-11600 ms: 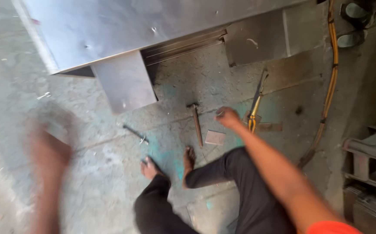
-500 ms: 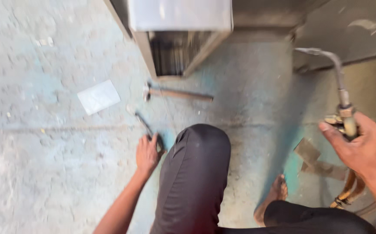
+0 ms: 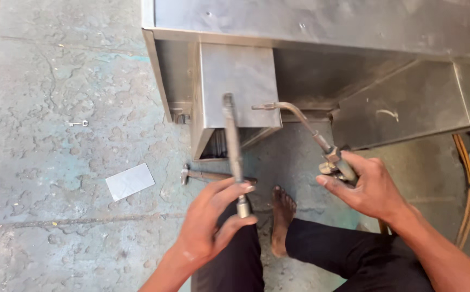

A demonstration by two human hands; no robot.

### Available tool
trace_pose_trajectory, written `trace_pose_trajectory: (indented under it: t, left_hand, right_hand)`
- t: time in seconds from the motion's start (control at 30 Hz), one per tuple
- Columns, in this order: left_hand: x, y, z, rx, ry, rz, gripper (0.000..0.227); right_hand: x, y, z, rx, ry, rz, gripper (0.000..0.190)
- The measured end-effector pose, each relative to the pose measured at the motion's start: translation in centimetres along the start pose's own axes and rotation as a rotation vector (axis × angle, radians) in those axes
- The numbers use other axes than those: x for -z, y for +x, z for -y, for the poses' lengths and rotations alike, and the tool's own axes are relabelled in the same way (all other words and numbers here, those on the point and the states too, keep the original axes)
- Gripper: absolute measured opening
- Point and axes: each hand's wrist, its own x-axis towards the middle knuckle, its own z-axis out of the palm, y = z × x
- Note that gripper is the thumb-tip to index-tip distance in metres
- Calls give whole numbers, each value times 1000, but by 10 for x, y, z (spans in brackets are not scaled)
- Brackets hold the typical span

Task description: The person sits on the floor and uses a welding torch to join metal pieces on a large metal structure. They hold a welding rod in one hand and the torch in the other, applying heat and filler to the seams. The person occasionally uses a hammer to tap the welded areas.

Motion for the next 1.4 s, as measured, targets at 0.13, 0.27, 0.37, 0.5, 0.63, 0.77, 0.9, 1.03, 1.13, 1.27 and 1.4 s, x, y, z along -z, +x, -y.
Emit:
trace_pose_trajectory:
  t: [0.13,0.27,0.37,0.5,0.63,0.77,0.9,1.03,1.13,1.27,1.4]
  left_hand:
    - [-26,10,7,98,-128,-74,48]
    - [-37,0,5,147,-228,-81,55]
    - [-40,-4,3,235,-239,-119,45]
    - [-44,-8,5,288,-433,-158,49]
    - [-47,-8,2,279,-533,-187,50]
    - [-39,-17,3,159,-291,-192,55]
    - [-32,-77,17,292,-93,-469,56]
    - [-15,-158,85,832,364,-522,55]
    - [-15,-233,139,1064,517,-360,54]
    - [-13,-261,172,1176,698,-130,59]
    - [5,-230,163,1301,826,63,77]
  right_hand:
    - [-5,20,6,-49,18,96,34]
    - [-3,21,1,-95,-31,97,32]
    - [-1,23,-4,-69,7,74,34]
    - [-5,25,-11,-78,-62,131,35]
    - [-7,24,-13,-72,-33,133,34]
    - [-1,25,-14,29,28,43,34]
    - [16,16,-17,-8,12,-67,35]
    - [22,10,-16,-99,-5,-97,35]
    - [25,5,-11,-17,39,-135,36]
    - [34,-5,-11,-61,22,-162,35]
    - [42,-14,-22,-66,76,-200,34]
